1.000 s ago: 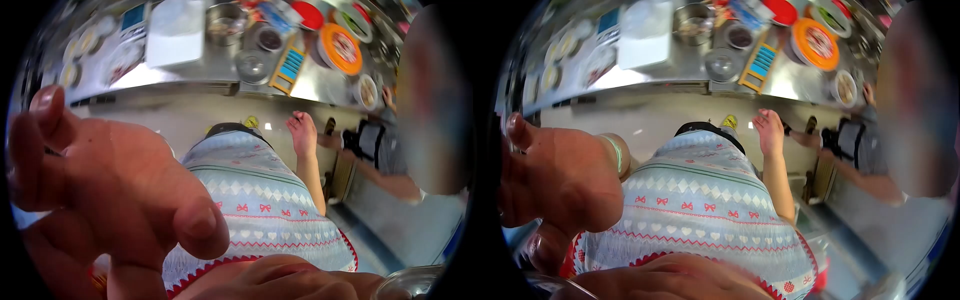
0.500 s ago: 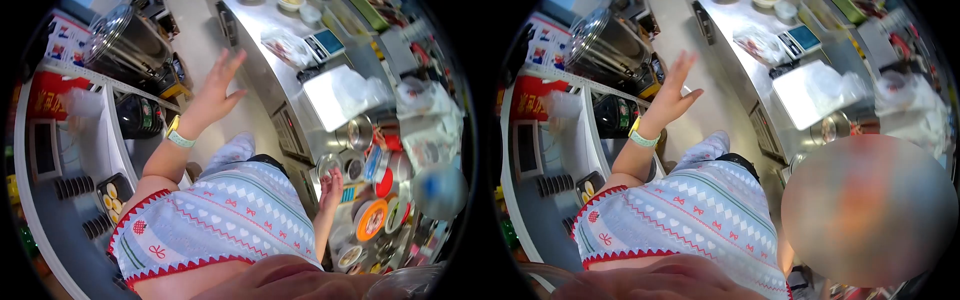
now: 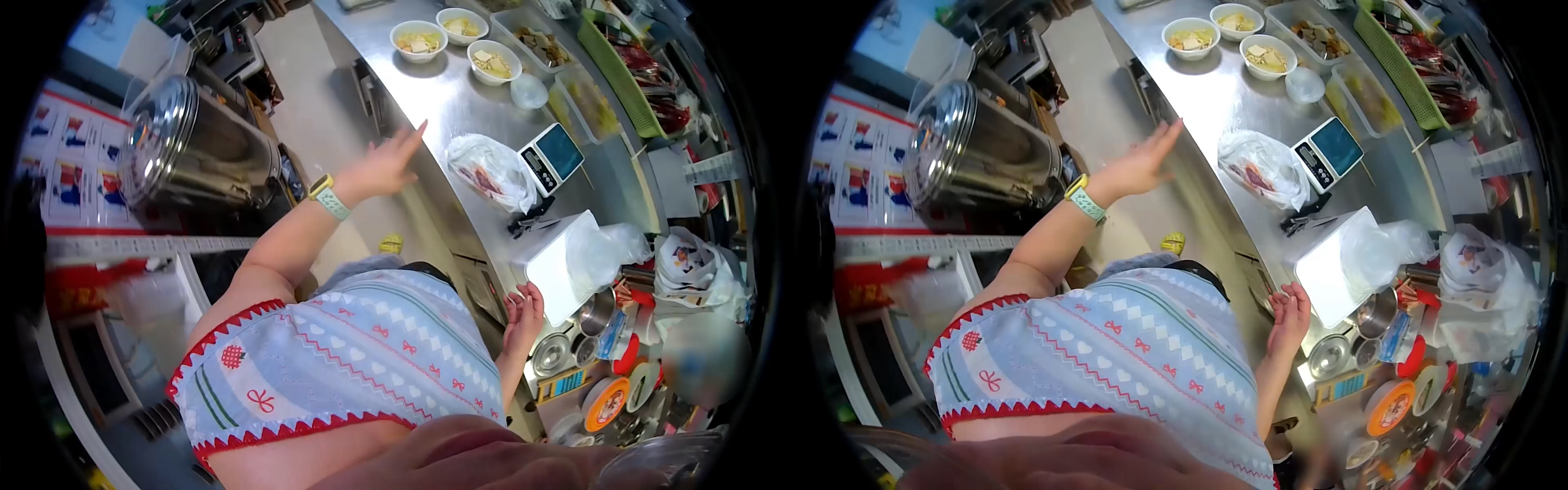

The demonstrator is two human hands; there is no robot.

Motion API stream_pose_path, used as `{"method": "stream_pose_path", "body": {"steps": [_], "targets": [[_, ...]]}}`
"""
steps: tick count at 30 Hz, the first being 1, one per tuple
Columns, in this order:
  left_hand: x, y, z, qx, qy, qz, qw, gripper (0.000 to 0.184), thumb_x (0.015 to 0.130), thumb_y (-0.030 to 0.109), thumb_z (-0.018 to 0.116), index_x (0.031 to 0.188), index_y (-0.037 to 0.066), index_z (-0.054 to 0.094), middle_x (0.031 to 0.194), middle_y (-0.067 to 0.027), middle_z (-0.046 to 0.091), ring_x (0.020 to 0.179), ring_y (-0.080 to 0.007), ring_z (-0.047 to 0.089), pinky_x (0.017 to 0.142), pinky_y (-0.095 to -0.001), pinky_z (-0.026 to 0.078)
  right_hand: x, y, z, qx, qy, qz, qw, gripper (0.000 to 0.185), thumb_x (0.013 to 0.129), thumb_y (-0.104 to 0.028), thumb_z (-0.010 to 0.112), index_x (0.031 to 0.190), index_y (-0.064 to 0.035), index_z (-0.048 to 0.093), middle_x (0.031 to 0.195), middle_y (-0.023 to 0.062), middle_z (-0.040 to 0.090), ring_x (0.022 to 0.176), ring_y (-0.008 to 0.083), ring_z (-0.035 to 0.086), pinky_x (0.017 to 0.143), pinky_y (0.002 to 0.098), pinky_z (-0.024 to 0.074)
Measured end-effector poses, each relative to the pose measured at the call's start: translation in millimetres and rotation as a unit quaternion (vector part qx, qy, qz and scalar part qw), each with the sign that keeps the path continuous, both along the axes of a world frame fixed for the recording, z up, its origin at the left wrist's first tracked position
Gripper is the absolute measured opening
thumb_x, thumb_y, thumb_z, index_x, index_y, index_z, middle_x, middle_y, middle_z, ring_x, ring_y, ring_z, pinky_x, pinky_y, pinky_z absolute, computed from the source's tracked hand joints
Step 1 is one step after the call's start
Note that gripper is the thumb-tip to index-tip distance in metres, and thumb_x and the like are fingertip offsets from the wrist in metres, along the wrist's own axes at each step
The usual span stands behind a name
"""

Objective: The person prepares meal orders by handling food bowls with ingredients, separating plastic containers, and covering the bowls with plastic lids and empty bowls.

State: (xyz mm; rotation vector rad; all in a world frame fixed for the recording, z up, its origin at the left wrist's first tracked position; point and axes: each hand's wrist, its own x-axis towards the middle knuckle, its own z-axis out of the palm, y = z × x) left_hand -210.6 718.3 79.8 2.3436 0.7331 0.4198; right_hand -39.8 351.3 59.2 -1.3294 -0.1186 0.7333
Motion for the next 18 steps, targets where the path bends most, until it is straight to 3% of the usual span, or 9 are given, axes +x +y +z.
{"method": "stream_pose_path", "body": {"steps": [3, 4, 5, 8, 9, 11, 15, 17, 18], "targets": [[24.7, 31.9, -7.1, 0.201, -0.077, -0.022, 0.976, 0.028, 0.086, 0.025, 0.064, 0.110, 0.010, 0.065, 0.083, -0.0079, 0.068, 0.074, -0.0235, 0.064, 0.071, -0.0311, 0.050, -9.7, 22.8, 6.6, -0.061, -0.060, 0.024, 0.996, 0.028, 0.097, -0.010, 0.047, 0.123, 0.0003, 0.050, 0.114, 0.0119, 0.055, 0.095, 0.0174, 0.057, 0.085, 0.0307, 0.0503], [32.2, 37.8, 16.3, 0.007, 0.057, -0.045, 0.997, 0.035, 0.085, 0.023, 0.064, 0.118, 0.012, 0.060, 0.092, -0.0093, 0.067, 0.079, -0.0238, 0.063, 0.075, -0.0313, 0.049, -12.2, 26.0, 8.1, -0.064, -0.054, -0.008, 0.996, 0.026, 0.097, -0.010, 0.047, 0.121, -0.0004, 0.051, 0.113, 0.0106, 0.056, 0.092, 0.0160, 0.057, 0.081, 0.0291, 0.0513], [37.1, 42.7, 27.4, -0.187, 0.190, -0.068, 0.961, 0.043, 0.084, 0.021, 0.065, 0.125, 0.014, 0.055, 0.101, -0.0108, 0.067, 0.085, -0.0241, 0.063, 0.079, -0.0314, 0.049, -11.7, 28.2, 7.9, -0.068, -0.054, -0.016, 0.996, 0.026, 0.097, -0.010, 0.047, 0.121, -0.0004, 0.051, 0.113, 0.0106, 0.056, 0.092, 0.0160, 0.057, 0.081, 0.0291, 0.0513], [57.2, 29.3, -9.4, -0.190, 0.083, -0.126, 0.970, 0.043, 0.084, 0.018, 0.066, 0.125, 0.012, 0.053, 0.108, -0.0109, 0.063, 0.086, -0.0210, 0.062, 0.080, -0.0318, 0.049, -14.9, 10.0, 6.6, -0.120, -0.032, -0.171, 0.978, 0.025, 0.097, -0.012, 0.050, 0.119, -0.0021, 0.052, 0.110, 0.0087, 0.056, 0.086, 0.0142, 0.055, 0.072, 0.0268, 0.0513], [67.0, 14.6, -19.5, -0.195, 0.092, -0.174, 0.961, 0.043, 0.084, 0.018, 0.066, 0.125, 0.012, 0.053, 0.108, -0.0109, 0.063, 0.086, -0.0210, 0.062, 0.080, -0.0318, 0.049, -14.3, -3.0, 0.0, -0.093, -0.016, -0.208, 0.974, 0.025, 0.096, -0.012, 0.051, 0.119, -0.0023, 0.053, 0.106, 0.0077, 0.057, 0.084, 0.0137, 0.055, 0.070, 0.0272, 0.0499], [88.9, -19.0, -30.8, -0.249, -0.077, -0.267, 0.928, 0.033, 0.086, 0.014, 0.065, 0.117, 0.007, 0.057, 0.105, -0.0075, 0.062, 0.086, -0.0151, 0.060, 0.078, -0.0295, 0.049, -24.6, -23.2, -7.9, -0.002, 0.041, -0.312, 0.949, 0.029, 0.094, -0.015, 0.056, 0.120, -0.0037, 0.053, 0.098, 0.0048, 0.058, 0.079, 0.0131, 0.055, 0.070, 0.0289, 0.0474], [113.5, -85.4, -31.3, -0.287, 0.044, -0.427, 0.856, 0.023, 0.092, 0.008, 0.058, 0.115, 0.004, 0.057, 0.099, -0.0020, 0.060, 0.087, -0.0086, 0.055, 0.078, -0.0230, 0.046, -71.0, -55.6, -17.4, 0.064, 0.070, -0.428, 0.899, 0.024, 0.093, -0.018, 0.058, 0.115, -0.0103, 0.059, 0.086, 0.0007, 0.060, 0.070, 0.0093, 0.053, 0.067, 0.0283, 0.0482], [125.5, -136.4, -25.2, -0.319, 0.056, -0.468, 0.822, 0.022, 0.087, 0.010, 0.062, 0.108, 0.003, 0.061, 0.098, -0.0090, 0.064, 0.086, -0.0178, 0.062, 0.076, -0.0281, 0.049, -88.0, -100.0, -28.8, 0.075, 0.074, -0.464, 0.880, 0.024, 0.094, -0.018, 0.056, 0.117, -0.0117, 0.057, 0.090, -0.0001, 0.061, 0.073, 0.0094, 0.054, 0.069, 0.0283, 0.0477], [124.5, -156.2, -29.2, -0.324, 0.070, -0.503, 0.799, 0.022, 0.087, 0.010, 0.062, 0.108, 0.003, 0.061, 0.098, -0.0090, 0.064, 0.086, -0.0178, 0.062, 0.076, -0.0281, 0.049, -100.3, -118.8, -32.9, 0.071, 0.071, -0.502, 0.859, 0.024, 0.094, -0.018, 0.056, 0.117, -0.0117, 0.057, 0.090, -0.0001, 0.061, 0.073, 0.0094, 0.054, 0.069, 0.0283, 0.0477]]}}
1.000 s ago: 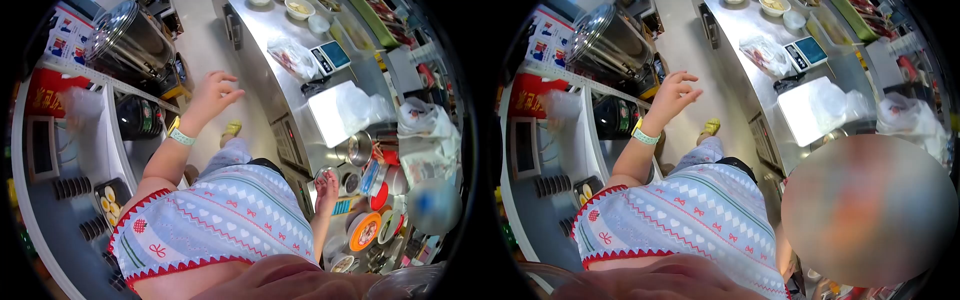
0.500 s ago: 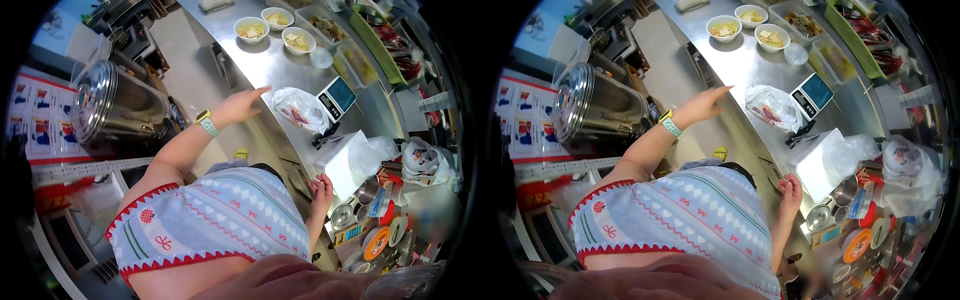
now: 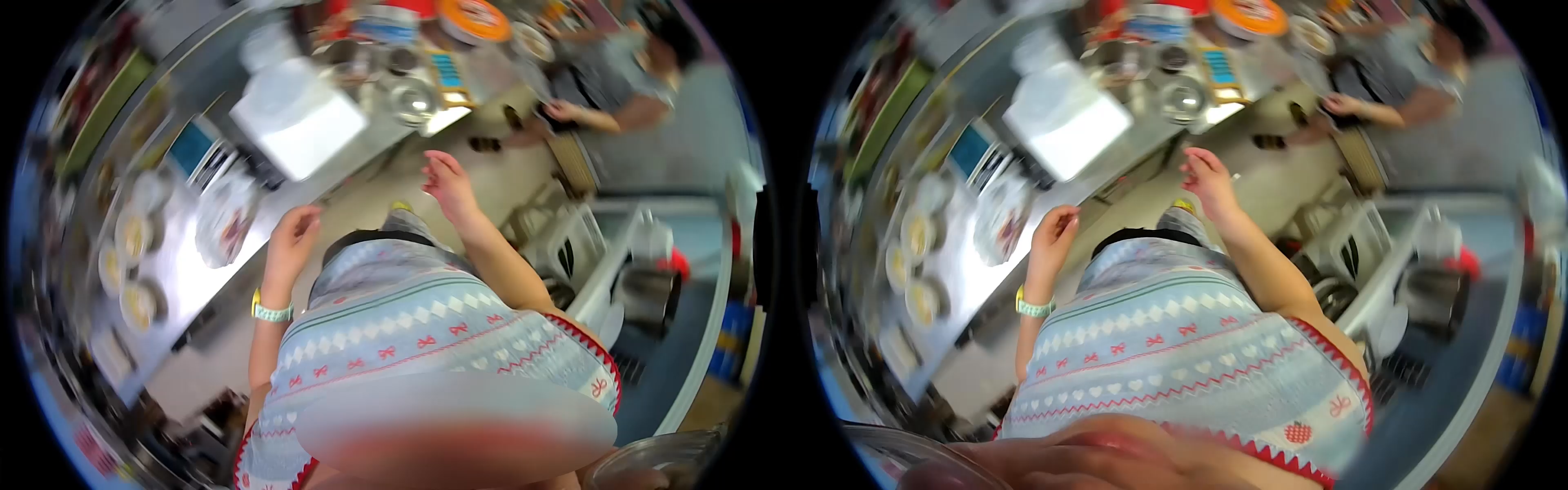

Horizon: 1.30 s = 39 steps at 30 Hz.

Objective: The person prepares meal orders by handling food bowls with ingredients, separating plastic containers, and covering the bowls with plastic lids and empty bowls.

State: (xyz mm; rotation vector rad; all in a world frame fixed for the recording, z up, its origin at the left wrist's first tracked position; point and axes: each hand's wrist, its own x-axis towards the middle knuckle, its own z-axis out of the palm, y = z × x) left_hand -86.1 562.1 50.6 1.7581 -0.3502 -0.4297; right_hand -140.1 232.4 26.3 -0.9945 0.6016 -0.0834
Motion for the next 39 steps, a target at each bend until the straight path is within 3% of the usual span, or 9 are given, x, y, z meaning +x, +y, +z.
{"method": "stream_pose_path", "body": {"steps": [9, 12, 22, 27, 29, 30, 31, 33, 39], "targets": [[37.9, -192.7, -5.9, 0.029, -0.024, -0.171, 0.985, 0.015, 0.085, 0.003, 0.063, 0.099, 0.001, 0.063, 0.090, -0.0046, 0.061, 0.079, -0.0112, 0.056, 0.072, -0.0233, 0.046, -38.9, -181.4, -43.8, -0.228, 0.042, -0.097, 0.968, 0.025, 0.090, -0.009, 0.054, 0.115, -0.0071, 0.056, 0.103, 0.0041, 0.057, 0.083, 0.0123, 0.056, 0.074, 0.0275, 0.0487], [53.8, -294.6, -7.9, 0.049, -0.089, -0.174, 0.979, 0.019, 0.082, 0.007, 0.065, 0.100, 0.003, 0.063, 0.094, -0.0102, 0.061, 0.082, -0.0208, 0.060, 0.074, -0.0285, 0.048, -21.5, -278.9, -28.0, -0.701, 0.020, -0.054, 0.711, 0.038, 0.079, -0.006, 0.064, 0.115, -0.0093, 0.056, 0.112, 0.0119, 0.054, 0.102, 0.0296, 0.053, 0.088, 0.0351, 0.0445], [119.7, -518.9, -34.9, 0.036, -0.202, -0.107, 0.973, 0.036, 0.080, 0.006, 0.068, 0.115, 0.007, 0.057, 0.119, -0.0099, 0.051, 0.098, -0.0237, 0.056, 0.082, -0.0298, 0.050, 91.2, -452.9, -23.5, -0.882, 0.018, 0.042, 0.470, 0.031, 0.074, -0.022, 0.070, 0.104, -0.0175, 0.060, 0.111, 0.0025, 0.059, 0.109, 0.0249, 0.052, 0.091, 0.0415, 0.0380], [168.4, -555.8, -42.9, 0.060, -0.221, -0.095, 0.969, 0.038, 0.083, 0.006, 0.066, 0.119, 0.007, 0.056, 0.126, -0.0112, 0.048, 0.103, -0.0242, 0.055, 0.083, -0.0319, 0.050, 117.4, -477.3, -22.2, -0.844, -0.089, 0.002, 0.529, 0.015, 0.077, -0.015, 0.068, 0.092, -0.0153, 0.064, 0.091, 0.0029, 0.064, 0.086, 0.0213, 0.061, 0.079, 0.0364, 0.0462], [190.5, -580.6, -46.0, 0.039, -0.215, -0.084, 0.972, 0.039, 0.085, 0.007, 0.065, 0.122, 0.008, 0.055, 0.130, -0.0123, 0.046, 0.105, -0.0238, 0.055, 0.082, -0.0327, 0.051, 127.5, -488.8, -15.9, -0.670, -0.088, -0.050, 0.735, 0.008, 0.086, -0.013, 0.063, 0.094, -0.0113, 0.063, 0.085, 0.0031, 0.062, 0.074, 0.0170, 0.061, 0.067, 0.0339, 0.0501], [200.9, -598.2, -51.3, -0.018, -0.210, -0.053, 0.976, 0.040, 0.087, 0.009, 0.064, 0.125, 0.008, 0.054, 0.129, -0.0141, 0.048, 0.103, -0.0230, 0.056, 0.081, -0.0323, 0.051, 138.2, -504.0, -28.9, -0.385, -0.070, -0.054, 0.919, 0.011, 0.095, -0.013, 0.054, 0.101, -0.0071, 0.061, 0.082, 0.0012, 0.058, 0.066, 0.0099, 0.055, 0.058, 0.0292, 0.0495], [207.3, -615.5, -49.4, -0.075, -0.202, -0.020, 0.976, 0.041, 0.089, 0.010, 0.062, 0.128, 0.008, 0.053, 0.127, -0.0160, 0.050, 0.101, -0.0222, 0.058, 0.080, -0.0319, 0.050, 146.4, -512.2, -14.2, -0.386, -0.068, -0.057, 0.918, 0.011, 0.095, -0.013, 0.054, 0.101, -0.0071, 0.061, 0.082, 0.0012, 0.058, 0.066, 0.0099, 0.055, 0.058, 0.0292, 0.0495], [225.0, -645.5, -38.7, -0.075, -0.149, -0.035, 0.985, 0.043, 0.089, 0.011, 0.061, 0.130, 0.007, 0.051, 0.125, -0.0181, 0.052, 0.102, -0.0252, 0.058, 0.081, -0.0327, 0.050, 162.6, -532.4, 11.2, -0.052, -0.031, -0.088, 0.994, 0.017, 0.098, -0.014, 0.049, 0.108, -0.0057, 0.059, 0.080, -0.0011, 0.054, 0.065, 0.0054, 0.049, 0.056, 0.0244, 0.0475], [281.9, -739.3, -72.7, -0.010, -0.233, -0.027, 0.972, 0.042, 0.091, 0.010, 0.059, 0.131, 0.005, 0.050, 0.099, -0.0153, 0.064, 0.080, -0.0167, 0.061, 0.075, -0.0274, 0.048, 218.4, -616.9, -19.4, -0.080, 0.038, -0.079, 0.993, 0.020, 0.098, -0.016, 0.050, 0.112, -0.0042, 0.057, 0.089, 0.0009, 0.056, 0.067, 0.0083, 0.050, 0.059, 0.0237, 0.0463]]}}
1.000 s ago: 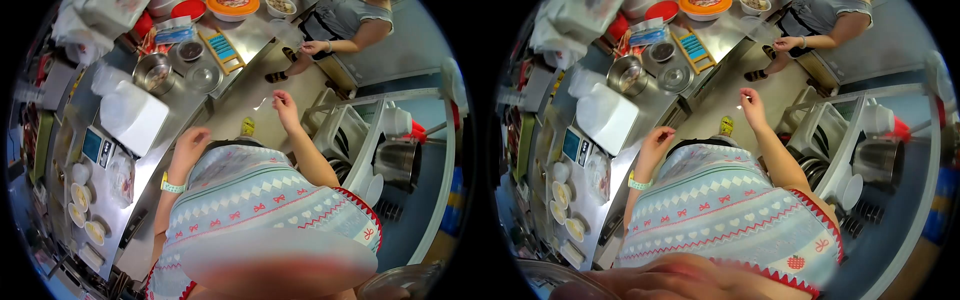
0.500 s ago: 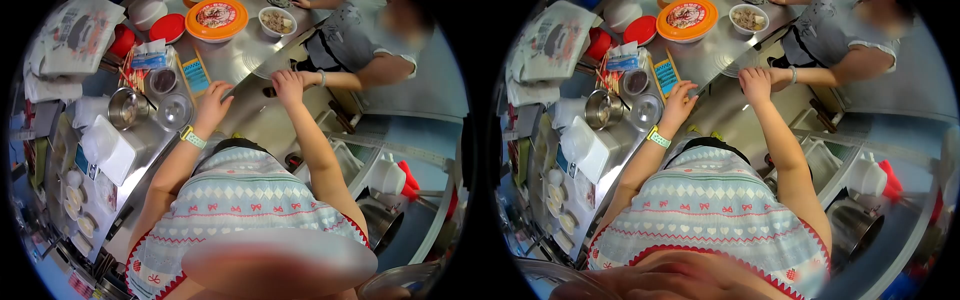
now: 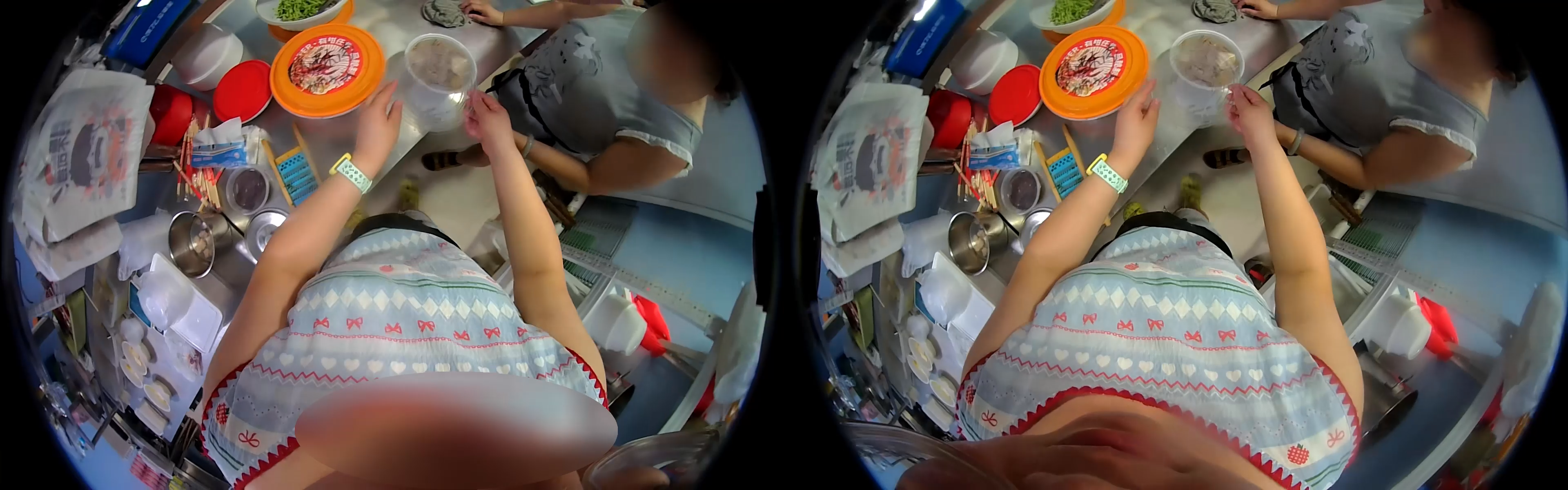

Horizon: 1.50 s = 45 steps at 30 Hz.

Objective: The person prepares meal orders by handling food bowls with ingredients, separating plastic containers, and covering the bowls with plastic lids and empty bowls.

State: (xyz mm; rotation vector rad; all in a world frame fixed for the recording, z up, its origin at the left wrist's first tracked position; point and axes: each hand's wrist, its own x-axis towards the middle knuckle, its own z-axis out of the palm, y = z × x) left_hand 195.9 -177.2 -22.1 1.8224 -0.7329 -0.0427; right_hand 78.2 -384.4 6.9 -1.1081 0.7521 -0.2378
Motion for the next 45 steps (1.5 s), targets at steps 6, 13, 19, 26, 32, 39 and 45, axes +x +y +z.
{"method": "stream_pose_path", "body": {"steps": [6, 13, 19, 26, 32, 39, 45], "targets": [[-0.6, -28.4, -19.4, -0.088, 0.181, 0.080, 0.976, 0.034, 0.089, 0.009, 0.060, 0.123, 0.002, 0.055, 0.099, -0.0122, 0.064, 0.083, -0.0153, 0.060, 0.076, -0.0282, 0.049, 15.2, -53.2, -38.8, -0.050, -0.075, 0.070, 0.993, 0.023, 0.097, -0.017, 0.052, 0.113, -0.0013, 0.056, 0.093, 0.0030, 0.058, 0.076, 0.0103, 0.054, 0.070, 0.0227, 0.0463], [-12.0, 21.7, -39.3, 0.025, 0.083, 0.130, 0.988, 0.029, 0.081, 0.001, 0.065, 0.109, 0.006, 0.064, 0.098, -0.0091, 0.065, 0.092, -0.0212, 0.062, 0.081, -0.0312, 0.050, 25.7, -46.2, -49.2, -0.485, -0.141, 0.248, 0.827, 0.021, 0.089, -0.005, 0.058, 0.109, -0.0035, 0.064, 0.109, 0.0090, 0.060, 0.099, 0.0207, 0.059, 0.084, 0.0279, 0.0476], [-30.3, 84.6, -73.2, 0.213, -0.172, 0.063, 0.960, 0.031, 0.072, -0.004, 0.059, 0.098, 0.008, 0.069, 0.100, -0.0087, 0.063, 0.099, -0.0283, 0.060, 0.085, -0.0361, 0.050, 23.6, -62.6, -106.7, -0.125, 0.005, 0.245, 0.961, 0.022, 0.094, -0.011, 0.052, 0.113, -0.0054, 0.061, 0.105, 0.0079, 0.060, 0.092, 0.0170, 0.059, 0.080, 0.0286, 0.0513], [-39.7, 61.0, -69.5, 0.319, -0.154, 0.160, 0.921, 0.032, 0.072, -0.005, 0.054, 0.099, 0.007, 0.067, 0.104, -0.0090, 0.062, 0.111, -0.0288, 0.053, 0.092, -0.0384, 0.045, 37.6, -116.5, -109.0, 0.095, 0.080, 0.032, 0.992, 0.025, 0.094, -0.025, 0.052, 0.111, -0.0064, 0.051, 0.104, 0.0084, 0.054, 0.088, 0.0202, 0.056, 0.081, 0.0363, 0.0509], [-27.4, -13.4, -34.1, 0.136, 0.060, 0.136, 0.979, 0.022, 0.084, 0.006, 0.062, 0.106, 0.004, 0.064, 0.099, -0.0123, 0.065, 0.090, -0.0242, 0.063, 0.079, -0.0313, 0.049, 72.2, -128.4, -82.5, 0.049, 0.055, 0.045, 0.996, 0.029, 0.095, -0.025, 0.051, 0.115, -0.0053, 0.050, 0.113, 0.0088, 0.053, 0.094, 0.0198, 0.055, 0.081, 0.0351, 0.0499], [36.6, -104.4, -62.5, -0.107, 0.364, 0.129, 0.916, 0.023, 0.090, 0.013, 0.058, 0.105, -0.004, 0.061, 0.091, -0.0120, 0.066, 0.080, -0.0161, 0.064, 0.073, -0.0273, 0.049, 100.4, -145.6, -89.5, 0.037, 0.043, 0.085, 0.995, 0.027, 0.093, -0.021, 0.055, 0.115, -0.0065, 0.054, 0.101, 0.0040, 0.059, 0.087, 0.0150, 0.058, 0.077, 0.0312, 0.0488], [49.4, -116.0, -90.0, -0.232, 0.439, 0.139, 0.857, 0.025, 0.088, 0.013, 0.060, 0.105, -0.005, 0.061, 0.093, -0.0110, 0.065, 0.077, -0.0149, 0.062, 0.069, -0.0248, 0.050, 118.8, -160.9, -108.7, 0.050, 0.045, 0.085, 0.994, 0.023, 0.089, -0.015, 0.061, 0.111, -0.0058, 0.059, 0.092, 0.0032, 0.061, 0.078, 0.0141, 0.059, 0.068, 0.0279, 0.0494]]}}
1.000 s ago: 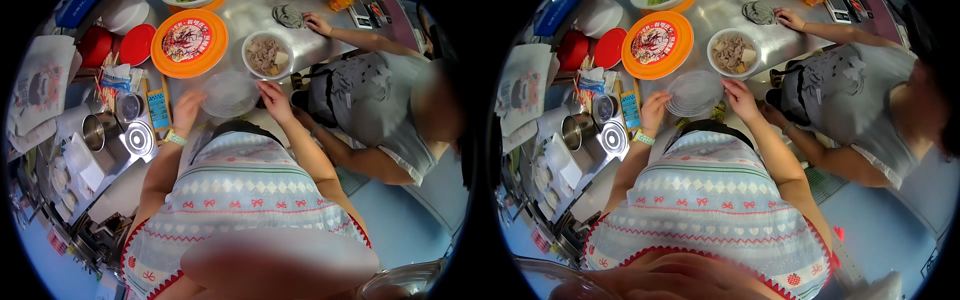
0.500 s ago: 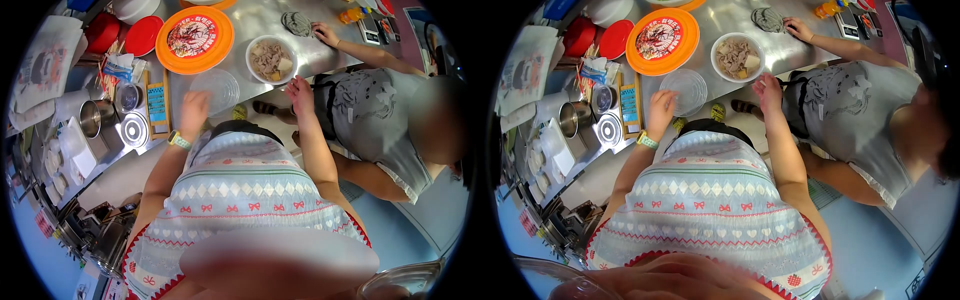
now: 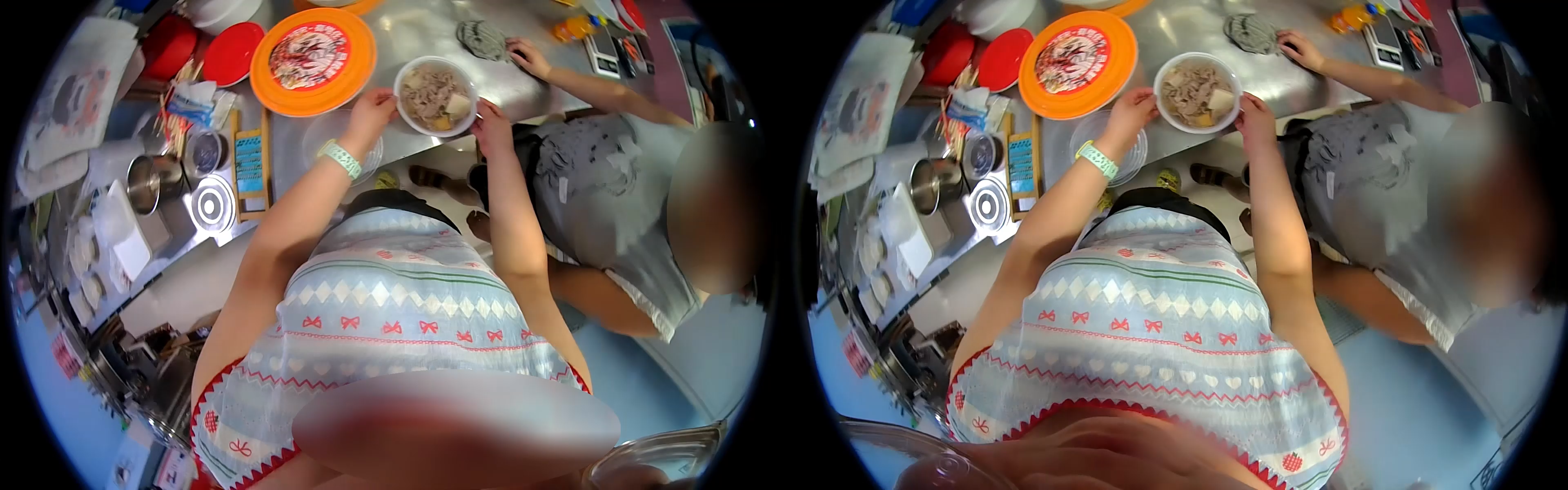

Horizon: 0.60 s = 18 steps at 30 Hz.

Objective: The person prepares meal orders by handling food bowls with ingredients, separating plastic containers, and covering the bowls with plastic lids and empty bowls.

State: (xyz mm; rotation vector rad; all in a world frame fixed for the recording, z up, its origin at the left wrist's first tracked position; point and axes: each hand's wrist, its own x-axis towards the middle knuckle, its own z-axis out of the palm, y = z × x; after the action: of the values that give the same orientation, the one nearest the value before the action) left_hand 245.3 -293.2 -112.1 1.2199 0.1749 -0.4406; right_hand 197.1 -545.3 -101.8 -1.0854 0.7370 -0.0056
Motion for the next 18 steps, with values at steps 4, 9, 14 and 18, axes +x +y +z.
{"method": "stream_pose_path", "body": {"steps": [4, 9, 14, 18], "targets": [[-0.5, 0.9, 7.9, 0.001, 0.047, 0.002, 0.999, 0.018, 0.090, 0.010, 0.058, 0.102, -0.002, 0.059, 0.094, -0.0068, 0.062, 0.082, -0.0131, 0.059, 0.074, -0.0252, 0.050, 5.2, -1.8, -5.1, -0.012, -0.005, 0.000, 1.000, 0.023, 0.089, -0.012, 0.062, 0.110, -0.0034, 0.059, 0.093, 0.0062, 0.062, 0.081, 0.0169, 0.060, 0.071, 0.0299, 0.0499], [-0.4, -0.6, 9.3, 0.060, 0.019, -0.045, 0.997, 0.013, 0.087, 0.009, 0.059, 0.095, 0.000, 0.063, 0.084, -0.0029, 0.060, 0.072, -0.0102, 0.056, 0.066, -0.0226, 0.047, 5.2, -6.5, -2.1, -0.053, -0.013, 0.048, 0.997, 0.019, 0.090, -0.013, 0.060, 0.106, -0.0025, 0.058, 0.091, 0.0047, 0.061, 0.080, 0.0150, 0.058, 0.071, 0.0281, 0.0472], [-8.2, -3.3, 14.5, 0.032, 0.029, 0.009, 0.999, 0.016, 0.081, 0.008, 0.063, 0.090, -0.004, 0.065, 0.077, -0.0049, 0.063, 0.064, -0.0118, 0.058, 0.059, -0.0241, 0.047, 1.9, -5.1, -1.0, -0.053, -0.027, 0.043, 0.997, 0.021, 0.089, -0.008, 0.059, 0.107, 0.0025, 0.056, 0.083, 0.0033, 0.058, 0.065, 0.0094, 0.053, 0.056, 0.0223, 0.0417], [-9.9, -1.2, 17.3, 0.078, 0.023, -0.020, 0.997, 0.014, 0.084, 0.008, 0.061, 0.093, -0.002, 0.063, 0.077, -0.0023, 0.059, 0.065, -0.0105, 0.054, 0.059, -0.0240, 0.045, -1.1, -5.6, -3.4, -0.055, -0.027, 0.055, 0.997, 0.021, 0.091, -0.010, 0.058, 0.108, 0.0024, 0.056, 0.085, 0.0037, 0.059, 0.068, 0.0100, 0.054, 0.059, 0.0233, 0.0437]]}}
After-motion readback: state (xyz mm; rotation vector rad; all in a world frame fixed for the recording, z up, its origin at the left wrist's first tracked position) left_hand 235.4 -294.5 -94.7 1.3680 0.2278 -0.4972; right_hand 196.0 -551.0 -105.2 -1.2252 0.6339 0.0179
